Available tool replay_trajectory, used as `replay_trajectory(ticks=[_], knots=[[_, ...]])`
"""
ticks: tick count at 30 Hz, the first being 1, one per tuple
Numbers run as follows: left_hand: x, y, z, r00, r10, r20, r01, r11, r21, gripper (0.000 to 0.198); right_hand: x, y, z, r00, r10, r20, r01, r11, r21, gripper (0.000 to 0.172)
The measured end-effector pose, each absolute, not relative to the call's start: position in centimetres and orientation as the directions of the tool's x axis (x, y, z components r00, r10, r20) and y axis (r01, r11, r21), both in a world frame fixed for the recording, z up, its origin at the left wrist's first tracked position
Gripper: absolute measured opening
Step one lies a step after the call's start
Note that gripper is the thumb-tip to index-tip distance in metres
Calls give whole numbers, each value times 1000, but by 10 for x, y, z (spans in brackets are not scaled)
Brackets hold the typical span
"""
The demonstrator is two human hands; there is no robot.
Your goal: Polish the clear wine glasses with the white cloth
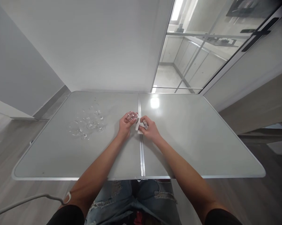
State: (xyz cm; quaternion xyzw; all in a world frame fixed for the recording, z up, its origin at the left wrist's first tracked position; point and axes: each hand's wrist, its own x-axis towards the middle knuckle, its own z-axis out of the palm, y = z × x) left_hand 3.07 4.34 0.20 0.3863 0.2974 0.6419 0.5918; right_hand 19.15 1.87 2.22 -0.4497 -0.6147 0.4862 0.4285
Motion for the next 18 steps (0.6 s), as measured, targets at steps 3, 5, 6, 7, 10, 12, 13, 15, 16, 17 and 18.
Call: replay_trajectory(ticks=[3,5,6,7,10,12,13,15,16,17,18], knots=[[29,43,4,-3,990,143,-524,-124,843,56,189,15,22,-158,960,230,345,271,-898,19],[28,40,6,33,990,140,-543,-100,834,57,191,15,24,-209,969,130,226,177,-958,21],[28,38,7,61,988,141,-552,-84,830,58,193,16,26,-287,957,42,102,75,-992,24],[27,37,8,96,985,145,-556,-68,829,59,195,17,28,-386,922,-35,-32,-52,-998,27],[28,34,10,179,970,164,-546,-41,837,64,202,20,32,-606,787,-119,-273,-345,-898,38],[29,34,10,162,973,165,-542,-52,839,62,203,21,31,-564,817,-122,-259,-315,-913,37],[30,36,9,132,978,161,-539,-65,840,60,202,21,30,-493,863,-106,-194,-228,-954,34],[31,38,7,50,986,158,-522,-109,846,56,198,19,27,-308,951,18,57,37,-998,25],[31,40,6,11,987,161,-509,-133,850,54,195,18,25,-236,964,118,211,170,-962,21],[31,40,5,-18,986,164,-499,-151,854,54,193,17,24,-201,957,210,347,270,-898,18],[30,41,4,-30,986,165,-493,-158,856,54,191,16,24,-196,944,267,440,328,-836,16]])
